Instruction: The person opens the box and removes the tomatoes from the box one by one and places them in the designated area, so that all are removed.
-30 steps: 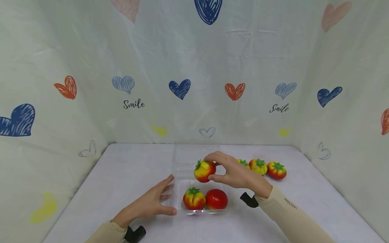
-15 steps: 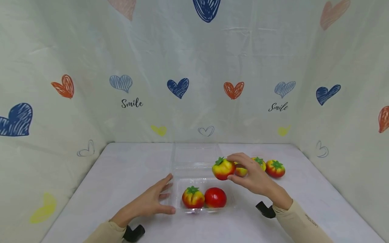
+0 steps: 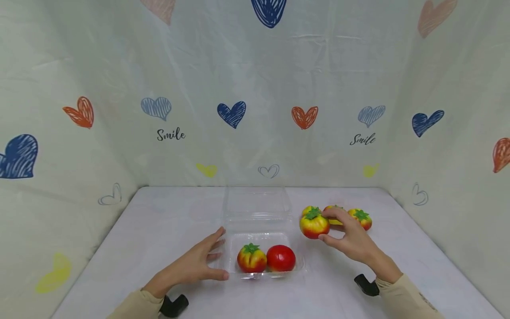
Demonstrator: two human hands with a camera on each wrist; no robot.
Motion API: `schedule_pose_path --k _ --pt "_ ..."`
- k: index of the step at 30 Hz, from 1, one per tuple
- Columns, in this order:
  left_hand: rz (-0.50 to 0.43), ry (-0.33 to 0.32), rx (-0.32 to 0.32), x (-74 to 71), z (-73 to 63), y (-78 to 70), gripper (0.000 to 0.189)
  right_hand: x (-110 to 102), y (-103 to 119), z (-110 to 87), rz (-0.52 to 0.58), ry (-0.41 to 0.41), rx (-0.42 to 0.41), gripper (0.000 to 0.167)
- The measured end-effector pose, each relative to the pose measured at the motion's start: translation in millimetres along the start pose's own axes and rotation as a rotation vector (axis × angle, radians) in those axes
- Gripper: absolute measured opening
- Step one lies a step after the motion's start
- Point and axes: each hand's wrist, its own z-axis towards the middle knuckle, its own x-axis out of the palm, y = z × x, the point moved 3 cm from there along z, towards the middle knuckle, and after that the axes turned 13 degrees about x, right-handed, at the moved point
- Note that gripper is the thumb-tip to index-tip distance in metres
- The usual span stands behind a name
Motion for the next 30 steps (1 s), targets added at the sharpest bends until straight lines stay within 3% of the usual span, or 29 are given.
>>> schedule_pose_path --k 10,16,30 --pt "-0.001 -0.003 -0.014 0.5 0.0 -1.1 0.113 5 -32 -0.6 0.001 0.032 0.107 0.046" --pt "-0.009 -0.001 -0.009 0.5 0.2 -1.8 0.113 9 -39 0.2 0.001 0.061 0.152 0.047" --pt "0.006 -0.006 -0.033 1.2 1.4 -1.8 0.113 19 -43 -0.1 0.041 0.198 0.146 0.045"
